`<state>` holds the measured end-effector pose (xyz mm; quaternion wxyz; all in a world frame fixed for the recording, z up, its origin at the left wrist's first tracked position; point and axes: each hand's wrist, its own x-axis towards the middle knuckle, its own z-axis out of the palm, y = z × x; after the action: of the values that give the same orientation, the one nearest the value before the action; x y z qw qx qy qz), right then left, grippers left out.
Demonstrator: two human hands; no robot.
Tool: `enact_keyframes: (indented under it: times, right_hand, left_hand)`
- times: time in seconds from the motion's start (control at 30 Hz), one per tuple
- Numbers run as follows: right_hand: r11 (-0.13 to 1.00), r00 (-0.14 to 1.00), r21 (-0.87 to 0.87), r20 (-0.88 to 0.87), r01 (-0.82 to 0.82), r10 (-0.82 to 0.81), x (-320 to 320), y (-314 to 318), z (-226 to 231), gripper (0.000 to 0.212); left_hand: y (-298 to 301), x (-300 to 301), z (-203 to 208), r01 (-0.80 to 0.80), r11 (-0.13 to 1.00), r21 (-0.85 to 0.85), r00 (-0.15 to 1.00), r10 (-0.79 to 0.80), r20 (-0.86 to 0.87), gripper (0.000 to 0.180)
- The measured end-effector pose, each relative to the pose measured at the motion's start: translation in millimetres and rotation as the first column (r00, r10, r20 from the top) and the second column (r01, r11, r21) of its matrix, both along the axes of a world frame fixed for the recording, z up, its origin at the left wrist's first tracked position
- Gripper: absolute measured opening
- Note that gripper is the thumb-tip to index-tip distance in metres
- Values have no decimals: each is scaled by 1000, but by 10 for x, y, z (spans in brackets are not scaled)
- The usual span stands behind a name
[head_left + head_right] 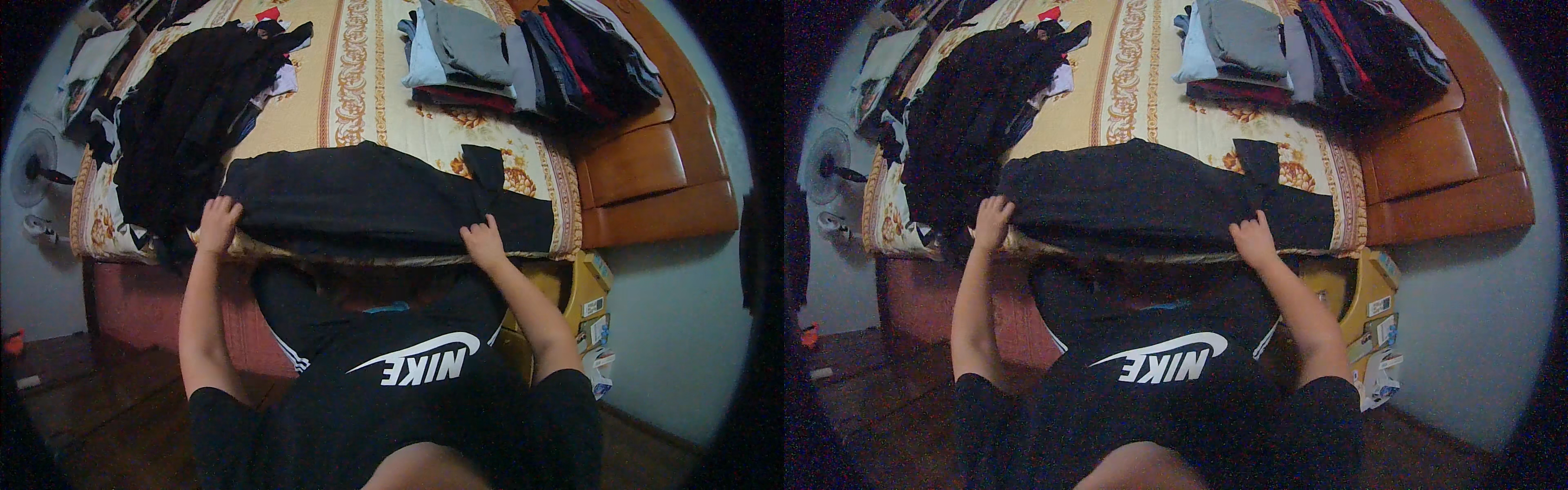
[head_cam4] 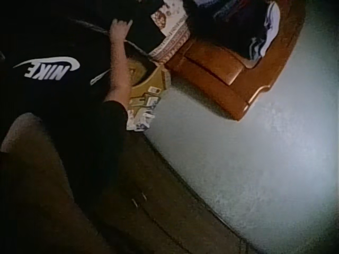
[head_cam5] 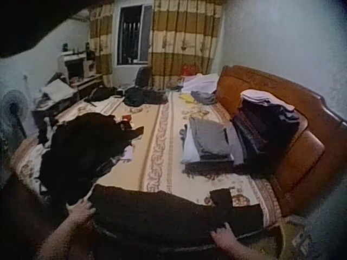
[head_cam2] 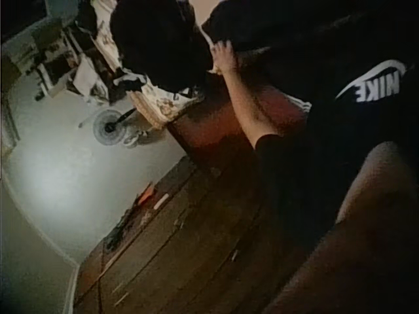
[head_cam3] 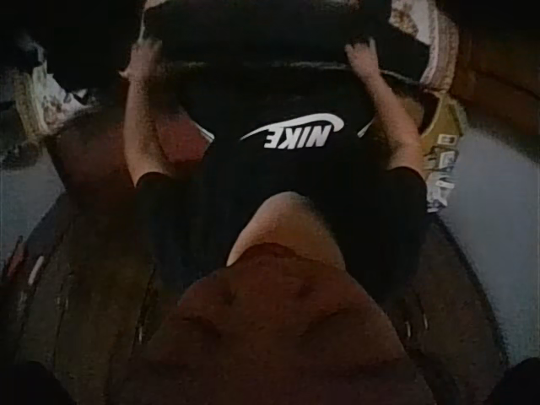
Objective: The person folds several pairs of pants on a bed. They pick up each pair, lay it flat, fold the legs together, and then fold the garment into a compact rectangle before placing it on a growing stack.
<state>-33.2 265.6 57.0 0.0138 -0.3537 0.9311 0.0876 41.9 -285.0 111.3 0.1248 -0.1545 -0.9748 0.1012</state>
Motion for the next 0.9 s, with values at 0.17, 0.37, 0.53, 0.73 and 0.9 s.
enact_keyframes:
  times: [0.17,0.37,0.53,0.73,0.9]
  right_hand:
    - [995,989,-97,-148,-14,-1,140,-202,-100,18]
    - [907,945,-285,-203,-309,258,153,-799,-194,19]
    - [845,924,-373,-159,-382,348,188,-900,-173,14]
    - [881,921,-292,0,-373,390,351,-820,-388,16]
    - [917,949,-301,91,-262,301,366,-874,-443,15]
  left_hand:
    - [112,176,-437,-24,999,-33,1000,23,-12,22]
    - [502,144,-575,231,971,58,968,-235,89,19]
    - [407,182,-533,226,966,124,972,-216,-88,16]
    - [219,347,-745,69,990,127,993,-80,91,21]
    - [-29,287,-712,-36,996,84,994,27,109,25]
